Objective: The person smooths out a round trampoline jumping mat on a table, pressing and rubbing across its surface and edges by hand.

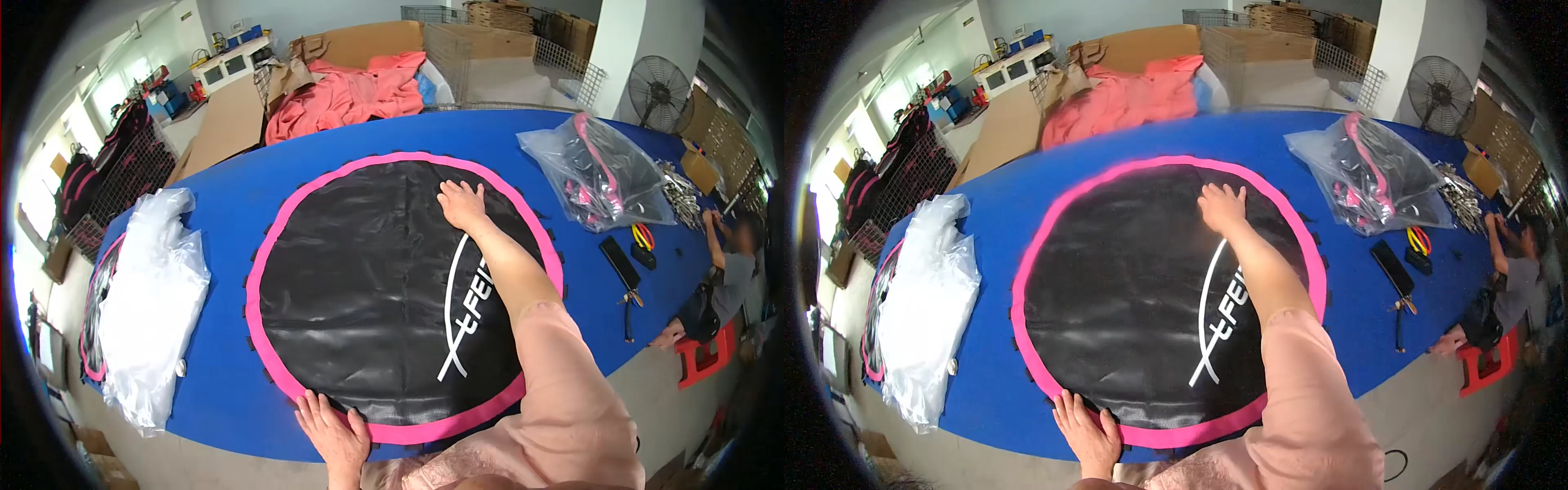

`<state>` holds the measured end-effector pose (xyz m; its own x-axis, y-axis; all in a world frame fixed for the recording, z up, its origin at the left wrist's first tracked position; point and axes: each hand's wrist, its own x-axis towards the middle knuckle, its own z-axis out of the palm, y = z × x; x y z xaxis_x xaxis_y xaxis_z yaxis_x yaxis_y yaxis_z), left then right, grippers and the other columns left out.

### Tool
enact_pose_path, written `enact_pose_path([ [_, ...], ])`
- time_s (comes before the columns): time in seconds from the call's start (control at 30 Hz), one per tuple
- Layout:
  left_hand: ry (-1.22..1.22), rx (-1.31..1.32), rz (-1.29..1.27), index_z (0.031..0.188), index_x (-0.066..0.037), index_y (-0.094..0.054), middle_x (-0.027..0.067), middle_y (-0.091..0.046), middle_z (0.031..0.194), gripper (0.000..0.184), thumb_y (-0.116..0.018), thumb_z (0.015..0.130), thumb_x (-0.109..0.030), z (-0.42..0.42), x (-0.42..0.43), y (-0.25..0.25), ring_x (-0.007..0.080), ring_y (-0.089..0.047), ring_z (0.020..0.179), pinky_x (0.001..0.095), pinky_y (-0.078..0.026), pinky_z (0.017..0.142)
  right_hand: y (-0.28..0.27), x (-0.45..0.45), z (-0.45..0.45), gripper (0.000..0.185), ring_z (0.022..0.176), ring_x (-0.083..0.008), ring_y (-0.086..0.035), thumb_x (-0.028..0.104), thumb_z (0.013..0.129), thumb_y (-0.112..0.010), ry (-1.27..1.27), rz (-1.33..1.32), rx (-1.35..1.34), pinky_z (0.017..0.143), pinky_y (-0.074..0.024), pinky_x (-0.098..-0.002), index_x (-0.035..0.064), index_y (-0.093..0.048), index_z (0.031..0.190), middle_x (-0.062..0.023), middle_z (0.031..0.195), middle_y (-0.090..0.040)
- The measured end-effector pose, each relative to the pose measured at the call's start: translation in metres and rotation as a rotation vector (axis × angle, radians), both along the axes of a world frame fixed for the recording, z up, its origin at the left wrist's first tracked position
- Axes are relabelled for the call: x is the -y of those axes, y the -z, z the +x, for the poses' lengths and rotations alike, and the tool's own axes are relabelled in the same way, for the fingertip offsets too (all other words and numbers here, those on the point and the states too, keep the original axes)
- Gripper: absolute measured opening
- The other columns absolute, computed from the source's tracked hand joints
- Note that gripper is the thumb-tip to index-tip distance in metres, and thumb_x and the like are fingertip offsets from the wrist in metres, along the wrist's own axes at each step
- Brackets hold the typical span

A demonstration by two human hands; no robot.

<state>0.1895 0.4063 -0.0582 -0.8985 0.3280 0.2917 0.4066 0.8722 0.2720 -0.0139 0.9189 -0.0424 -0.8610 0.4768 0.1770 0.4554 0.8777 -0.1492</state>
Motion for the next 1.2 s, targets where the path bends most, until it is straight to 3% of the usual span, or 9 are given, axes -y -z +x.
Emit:
enact_pose_path([
  [0.1, -0.009, 0.016, -0.002, 0.143, 0.011, -0.046, 0.0318, -0.042, 0.157, 0.064, -0.062, 0.095, -0.028, 0.001, 0.0, -0.003, 0.0502, -0.03, 0.152, 0.0608, -0.02, 0.126, -0.001, 0.019, -0.023, 0.049, 0.15, -0.0329, -0.042, 0.04, 0.108, -0.043, -0.028, -0.014, -0.043, 0.122, -0.0217, -0.0694, 0.0167, -0.054, 0.149, -0.0032, 0.159, -0.051],
  [0.2, -0.003, 0.003, -0.006, 0.143, 0.01, -0.046, 0.0312, -0.042, 0.157, 0.064, -0.063, 0.094, -0.028, 0.001, -0.001, -0.003, 0.05, -0.03, 0.152, 0.0606, -0.021, 0.125, -0.003, 0.057, -0.035, 0.04, 0.136, -0.0309, -0.053, 0.036, 0.104, -0.048, -0.197, 0.153, -0.045, 0.113, -0.0312, -0.0718, 0.0149, -0.061, 0.135, -0.0047, 0.143, -0.059],
  [0.3, 0.005, -0.028, -0.002, 0.143, 0.011, -0.046, 0.0307, -0.043, 0.157, 0.064, -0.063, 0.094, -0.027, 0.0, 0.001, 0.002, 0.0499, -0.03, 0.152, 0.0603, -0.021, 0.125, 0.027, 0.095, -0.048, 0.034, 0.126, -0.0313, -0.057, 0.035, 0.101, -0.053, -0.303, 0.233, -0.282, 0.108, -0.0353, -0.0734, 0.0141, -0.066, 0.125, -0.0054, 0.131, -0.062],
  [0.53, -0.021, -0.033, 0.008, 0.141, 0.01, -0.05, 0.0312, -0.045, 0.156, 0.06, -0.061, 0.096, -0.027, -0.002, -0.002, 0.001, 0.0484, -0.033, 0.151, 0.0585, -0.023, 0.125, 0.004, 0.196, -0.022, 0.042, 0.14, -0.0325, -0.05, 0.04, 0.106, -0.05, -0.438, 0.08, -0.145, 0.117, -0.0282, -0.0698, 0.0116, -0.059, 0.136, -0.0057, 0.141, -0.059],
  [0.67, -0.011, -0.093, 0.026, 0.141, 0.01, -0.051, 0.0307, -0.047, 0.154, 0.058, -0.061, 0.097, -0.027, -0.005, -0.002, 0.008, 0.0489, -0.036, 0.149, 0.0582, -0.024, 0.125, 0.002, 0.231, 0.006, 0.055, 0.151, -0.0327, -0.038, 0.042, 0.108, -0.045, -0.541, -0.051, 0.014, 0.125, -0.0171, -0.0669, 0.0127, -0.049, 0.155, -0.0045, 0.163, -0.045],
  [0.83, -0.017, -0.084, 0.051, 0.14, 0.012, -0.052, 0.0318, -0.047, 0.154, 0.06, -0.061, 0.097, -0.029, -0.003, -0.004, 0.003, 0.0495, -0.038, 0.148, 0.0578, -0.025, 0.125, -0.002, 0.26, 0.053, 0.05, 0.148, -0.0314, -0.041, 0.04, 0.107, -0.049, -0.677, -0.001, 0.0, 0.124, -0.0191, -0.0666, 0.0126, -0.055, 0.149, -0.0039, 0.156, -0.052],
  [1.07, -0.033, -0.063, 0.079, 0.14, 0.011, -0.054, 0.0299, -0.047, 0.156, 0.061, -0.06, 0.098, -0.032, -0.004, -0.004, 0.004, 0.046, -0.037, 0.15, 0.0559, -0.025, 0.126, -0.005, 0.193, 0.087, 0.04, 0.14, -0.0307, -0.049, 0.036, 0.107, -0.049, -0.543, 0.192, -0.027, 0.117, -0.0268, -0.0669, 0.0148, -0.061, 0.139, -0.0023, 0.146, -0.06],
  [1.2, -0.027, -0.058, 0.091, 0.14, 0.011, -0.054, 0.0297, -0.047, 0.156, 0.061, -0.06, 0.098, -0.033, -0.003, -0.005, 0.002, 0.0458, -0.037, 0.15, 0.0564, -0.025, 0.126, -0.016, 0.144, 0.113, 0.049, 0.149, -0.034, -0.043, 0.039, 0.108, -0.046, -0.395, 0.166, 0.091, 0.122, -0.0219, -0.066, 0.0152, -0.057, 0.15, -0.0045, 0.159, -0.052],
])
